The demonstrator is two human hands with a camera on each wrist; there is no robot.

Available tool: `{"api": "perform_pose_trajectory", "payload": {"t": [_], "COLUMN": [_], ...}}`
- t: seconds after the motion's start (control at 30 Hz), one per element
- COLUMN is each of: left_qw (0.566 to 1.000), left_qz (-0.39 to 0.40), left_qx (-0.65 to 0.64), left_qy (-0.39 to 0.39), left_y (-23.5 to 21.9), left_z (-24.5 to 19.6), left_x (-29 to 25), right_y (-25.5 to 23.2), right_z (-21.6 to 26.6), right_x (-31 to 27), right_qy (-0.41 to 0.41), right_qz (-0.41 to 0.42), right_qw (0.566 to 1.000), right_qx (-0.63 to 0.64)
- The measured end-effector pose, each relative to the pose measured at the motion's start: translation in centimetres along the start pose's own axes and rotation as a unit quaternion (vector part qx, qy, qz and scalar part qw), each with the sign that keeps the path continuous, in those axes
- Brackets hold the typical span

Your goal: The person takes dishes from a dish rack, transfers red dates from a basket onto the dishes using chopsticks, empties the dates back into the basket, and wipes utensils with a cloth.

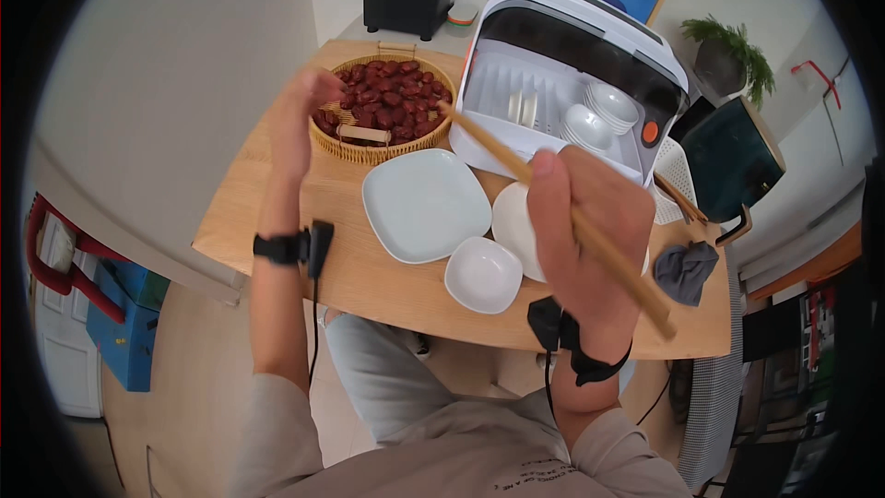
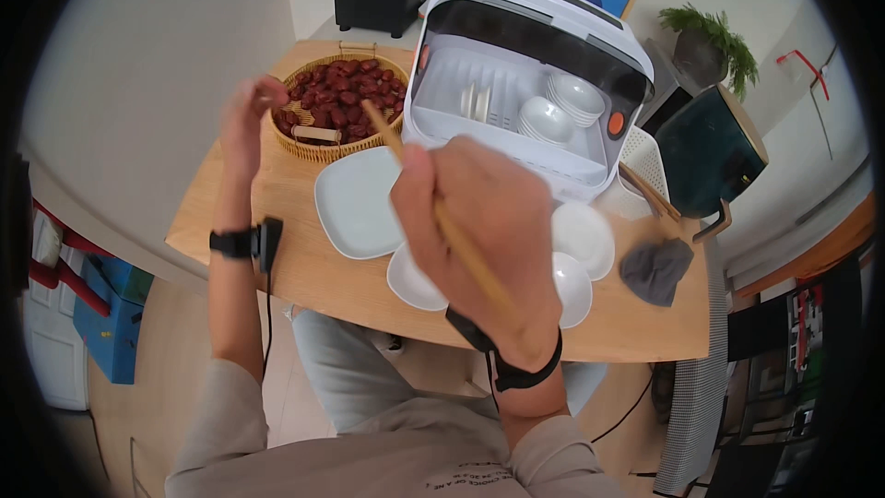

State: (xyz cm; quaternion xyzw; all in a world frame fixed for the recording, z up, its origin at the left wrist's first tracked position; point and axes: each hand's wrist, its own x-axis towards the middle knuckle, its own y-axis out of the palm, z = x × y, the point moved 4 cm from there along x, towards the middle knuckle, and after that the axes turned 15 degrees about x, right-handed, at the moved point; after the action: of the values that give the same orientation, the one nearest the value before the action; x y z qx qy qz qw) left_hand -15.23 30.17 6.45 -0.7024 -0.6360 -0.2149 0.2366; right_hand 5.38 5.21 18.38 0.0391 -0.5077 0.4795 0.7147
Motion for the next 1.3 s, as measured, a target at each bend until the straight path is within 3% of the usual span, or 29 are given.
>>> {"api": "perform_pose_trajectory", "payload": {"t": [0.03,0.1,0.23,0.33,0.43,0.5,0.73,0.83,0.9,1.1,1.23,1.3], "left_qw": [0.994,0.941,0.892,0.901,0.908,0.918,0.922,0.920,0.934,0.941,0.946,0.948], "left_qz": [-0.097,-0.295,-0.377,-0.352,-0.316,-0.287,-0.223,-0.190,-0.110,-0.080,-0.064,-0.069], "left_qx": [-0.004,-0.026,-0.088,-0.127,-0.133,-0.134,-0.163,-0.176,-0.167,-0.153,-0.144,-0.130], "left_qy": [-0.045,-0.160,-0.232,-0.218,-0.240,-0.238,-0.272,-0.294,-0.297,-0.293,-0.285,-0.280], "left_y": [-2.0,-5.7,-8.4,-8.3,-7.5,-7.3,-6.0,-5.0,-4.4,-4.4,-4.5,-4.4], "left_z": [3.8,10.8,18.4,20.5,19.7,19.6,17.8,17.1,17.0,16.6,17.2,17.0], "left_x": [2.4,4.5,4.4,4.2,4.5,4.6,4.3,4.0,4.1,4.2,4.3,4.0], "right_y": [0.4,1.1,2.1,3.7,5.6,6.8,8.3,9.3,10.2,12.8,14.1,14.5], "right_z": [-0.9,-2.2,-5.5,-7.9,-9.8,-10.9,-11.1,-12.0,-12.7,-15.1,-17.0,-17.5], "right_x": [1.0,2.6,5.3,6.3,6.4,5.8,6.4,6.2,6.0,5.5,5.2,5.0], "right_qy": [0.009,0.043,0.117,0.183,0.177,0.182,0.198,0.169,0.146,0.144,0.110,0.142], "right_qz": [-0.010,0.002,0.019,0.017,0.048,0.044,0.060,0.053,0.048,0.076,0.104,0.143], "right_qw": [0.999,0.999,0.993,0.983,0.983,0.980,0.974,0.976,0.977,0.963,0.970,0.964], "right_qx": [-0.039,-0.013,-0.015,-0.022,-0.014,0.073,0.088,0.126,0.147,0.213,0.188,0.173]}}
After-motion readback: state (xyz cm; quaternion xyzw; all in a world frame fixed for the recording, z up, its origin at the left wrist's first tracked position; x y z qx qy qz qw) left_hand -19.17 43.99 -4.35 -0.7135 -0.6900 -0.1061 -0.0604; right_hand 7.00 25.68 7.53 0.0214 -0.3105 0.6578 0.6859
